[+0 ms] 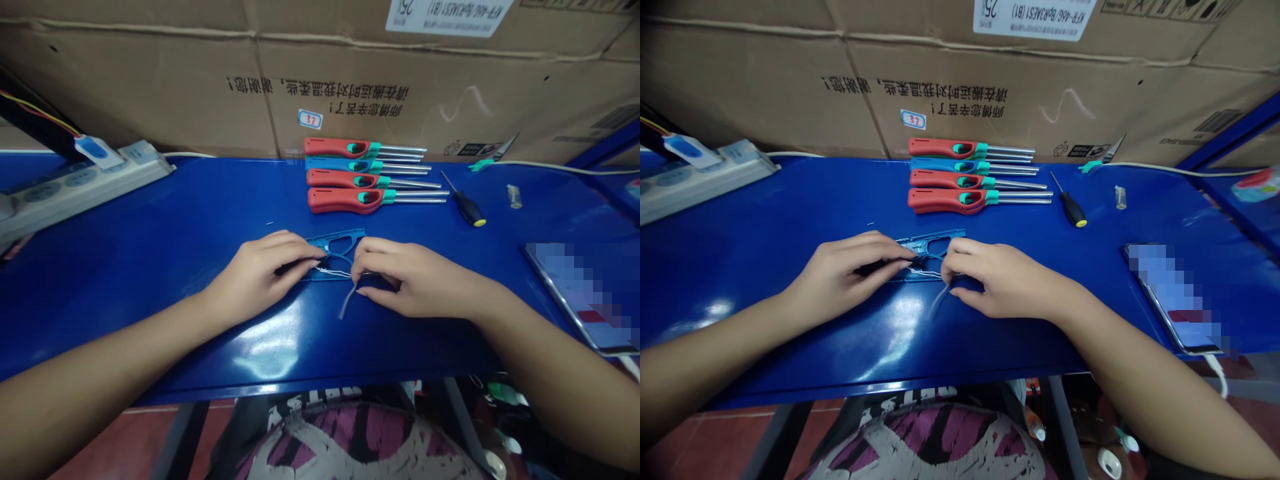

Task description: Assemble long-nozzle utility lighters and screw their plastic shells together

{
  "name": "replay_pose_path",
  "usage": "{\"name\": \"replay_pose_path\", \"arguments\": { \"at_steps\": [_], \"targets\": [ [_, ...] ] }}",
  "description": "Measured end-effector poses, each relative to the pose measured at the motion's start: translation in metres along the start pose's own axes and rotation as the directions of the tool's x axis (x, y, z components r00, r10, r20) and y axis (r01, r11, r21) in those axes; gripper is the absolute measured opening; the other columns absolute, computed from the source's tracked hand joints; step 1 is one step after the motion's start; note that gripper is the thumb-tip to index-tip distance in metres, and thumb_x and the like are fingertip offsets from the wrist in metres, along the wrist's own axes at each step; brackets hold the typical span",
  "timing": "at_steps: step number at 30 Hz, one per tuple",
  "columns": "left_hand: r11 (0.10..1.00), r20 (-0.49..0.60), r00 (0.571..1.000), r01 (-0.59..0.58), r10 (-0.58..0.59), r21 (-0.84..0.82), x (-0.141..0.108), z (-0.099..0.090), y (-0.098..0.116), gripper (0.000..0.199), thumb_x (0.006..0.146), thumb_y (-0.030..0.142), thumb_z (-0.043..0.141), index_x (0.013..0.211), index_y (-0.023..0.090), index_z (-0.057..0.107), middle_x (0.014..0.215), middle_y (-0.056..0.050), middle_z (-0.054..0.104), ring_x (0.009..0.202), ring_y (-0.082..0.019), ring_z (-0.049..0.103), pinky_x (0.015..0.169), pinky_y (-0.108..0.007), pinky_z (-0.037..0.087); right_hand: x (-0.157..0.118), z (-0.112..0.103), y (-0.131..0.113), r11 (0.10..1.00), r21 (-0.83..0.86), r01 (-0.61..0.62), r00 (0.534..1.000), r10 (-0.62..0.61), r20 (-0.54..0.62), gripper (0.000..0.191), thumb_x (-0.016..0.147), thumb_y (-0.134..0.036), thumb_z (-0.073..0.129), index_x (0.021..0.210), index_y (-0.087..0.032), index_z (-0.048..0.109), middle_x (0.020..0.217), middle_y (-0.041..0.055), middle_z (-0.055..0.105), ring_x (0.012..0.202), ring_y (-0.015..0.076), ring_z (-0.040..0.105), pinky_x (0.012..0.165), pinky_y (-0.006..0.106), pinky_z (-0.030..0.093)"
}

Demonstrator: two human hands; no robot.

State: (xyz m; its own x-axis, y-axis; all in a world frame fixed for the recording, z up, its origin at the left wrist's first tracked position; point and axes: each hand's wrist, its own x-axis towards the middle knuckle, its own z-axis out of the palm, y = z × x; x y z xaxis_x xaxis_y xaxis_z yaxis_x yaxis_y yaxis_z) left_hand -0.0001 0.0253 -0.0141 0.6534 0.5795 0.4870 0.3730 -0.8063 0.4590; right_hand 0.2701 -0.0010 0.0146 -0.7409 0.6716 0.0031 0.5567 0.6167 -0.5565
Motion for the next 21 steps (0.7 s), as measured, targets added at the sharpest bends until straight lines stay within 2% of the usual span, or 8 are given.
{"name": "replay_pose_path", "arguments": {
  "at_steps": [6, 12, 21],
  "targets": [
    [1.0, -0.026, 1.0, 0.011, -0.012, -0.005, 0.0006, 0.0, 0.0, 0.016, 0.097, 0.018, 0.06, 0.107, 0.018, 0.073, 0.099, -0.005, 0.077, 0.091, -0.016, 0.071, 0.083, -0.027, 0.057, 0.001, 0.0001, -0.0027, 0.998, 0.029, -0.052, 0.998, 0.052, -0.022, 0.034, 0.089, -0.016, 0.062, 0.121, -0.023, 0.054, 0.109, 0.0026, 0.06, 0.085, 0.0135, 0.056, 0.07, 0.025, 0.043],
    [1.0, -0.021, 1.0, 0.009, -0.009, -0.005, 0.0006, 0.0002, -0.0005, 0.016, 0.097, 0.017, 0.061, 0.107, 0.015, 0.073, 0.099, -0.006, 0.076, 0.091, -0.015, 0.07, 0.084, -0.026, 0.056, 0.0014, 0.0017, -0.0017, 0.998, -0.004, -0.059, 0.997, 0.059, -0.048, 0.029, 0.089, -0.013, 0.06, 0.117, -0.021, 0.055, 0.103, 0.0023, 0.059, 0.077, 0.012, 0.052, 0.067, 0.025, 0.041],
    [0.999, 0.059, 0.997, 0.05, -0.05, 0.006, 0.0008, -0.0073, 0.0034, 0.023, 0.096, 0.017, 0.058, 0.115, 0.016, 0.071, 0.103, -0.008, 0.076, 0.095, -0.019, 0.07, 0.086, -0.03, 0.055, 0.001, 0.0039, 0.0019, 0.998, -0.032, -0.056, 0.995, 0.052, -0.089, 0.02, 0.096, -0.019, 0.054, 0.115, -0.021, 0.058, 0.104, 0.0022, 0.058, 0.084, 0.0133, 0.055, 0.072, 0.026, 0.042]
  ]
}}
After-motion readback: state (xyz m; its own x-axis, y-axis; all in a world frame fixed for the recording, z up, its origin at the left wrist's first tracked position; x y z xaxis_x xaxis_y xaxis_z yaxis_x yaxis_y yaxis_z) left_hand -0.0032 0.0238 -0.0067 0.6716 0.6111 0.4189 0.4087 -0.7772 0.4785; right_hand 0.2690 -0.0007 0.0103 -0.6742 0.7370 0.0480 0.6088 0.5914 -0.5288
